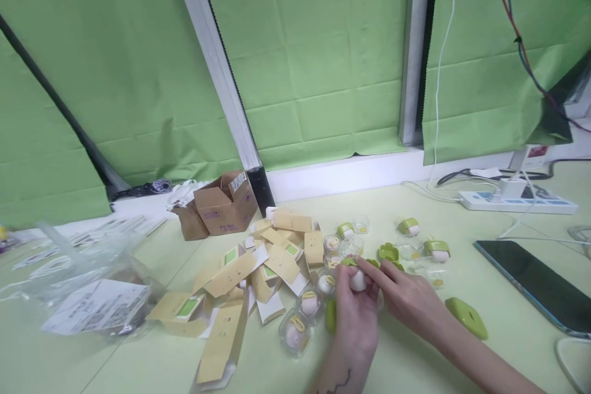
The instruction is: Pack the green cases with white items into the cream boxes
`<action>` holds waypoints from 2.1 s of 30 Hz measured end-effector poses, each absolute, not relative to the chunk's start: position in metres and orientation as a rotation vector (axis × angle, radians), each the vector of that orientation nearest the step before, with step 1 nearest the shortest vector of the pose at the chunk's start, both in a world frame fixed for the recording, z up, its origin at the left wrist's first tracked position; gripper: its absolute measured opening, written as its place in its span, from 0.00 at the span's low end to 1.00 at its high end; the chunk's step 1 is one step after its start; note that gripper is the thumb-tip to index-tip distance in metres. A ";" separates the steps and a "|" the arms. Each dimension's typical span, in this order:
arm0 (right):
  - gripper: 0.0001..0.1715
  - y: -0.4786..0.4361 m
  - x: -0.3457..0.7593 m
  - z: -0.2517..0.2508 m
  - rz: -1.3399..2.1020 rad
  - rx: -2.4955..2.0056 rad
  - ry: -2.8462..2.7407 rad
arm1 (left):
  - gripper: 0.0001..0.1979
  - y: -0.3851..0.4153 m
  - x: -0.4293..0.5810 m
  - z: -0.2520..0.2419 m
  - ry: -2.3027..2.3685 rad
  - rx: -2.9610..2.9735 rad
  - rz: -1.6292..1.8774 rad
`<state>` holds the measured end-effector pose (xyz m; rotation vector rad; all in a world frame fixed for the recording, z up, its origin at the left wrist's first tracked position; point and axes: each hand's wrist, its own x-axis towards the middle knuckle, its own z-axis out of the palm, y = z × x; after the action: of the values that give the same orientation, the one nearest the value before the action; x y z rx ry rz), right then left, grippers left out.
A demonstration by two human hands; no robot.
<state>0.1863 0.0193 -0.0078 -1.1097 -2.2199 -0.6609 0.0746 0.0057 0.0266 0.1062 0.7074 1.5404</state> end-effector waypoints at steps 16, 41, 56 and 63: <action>0.44 0.019 0.183 -0.006 -0.333 -1.312 -2.337 | 0.11 0.011 0.070 0.021 0.690 0.191 1.536; 0.24 0.040 0.199 0.027 0.825 -1.234 -1.354 | 0.28 0.059 0.034 0.054 1.204 1.892 0.680; 0.18 0.039 0.194 0.020 0.956 -1.072 -1.466 | 0.14 0.055 0.049 0.031 1.119 1.688 1.057; 0.22 0.032 0.195 0.021 0.844 -1.097 -1.572 | 0.18 0.029 0.048 0.020 0.915 1.076 1.186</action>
<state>0.1946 0.0320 0.0211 -1.0972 -1.5717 0.8442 0.0480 0.0293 0.0201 1.0765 0.9154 1.1858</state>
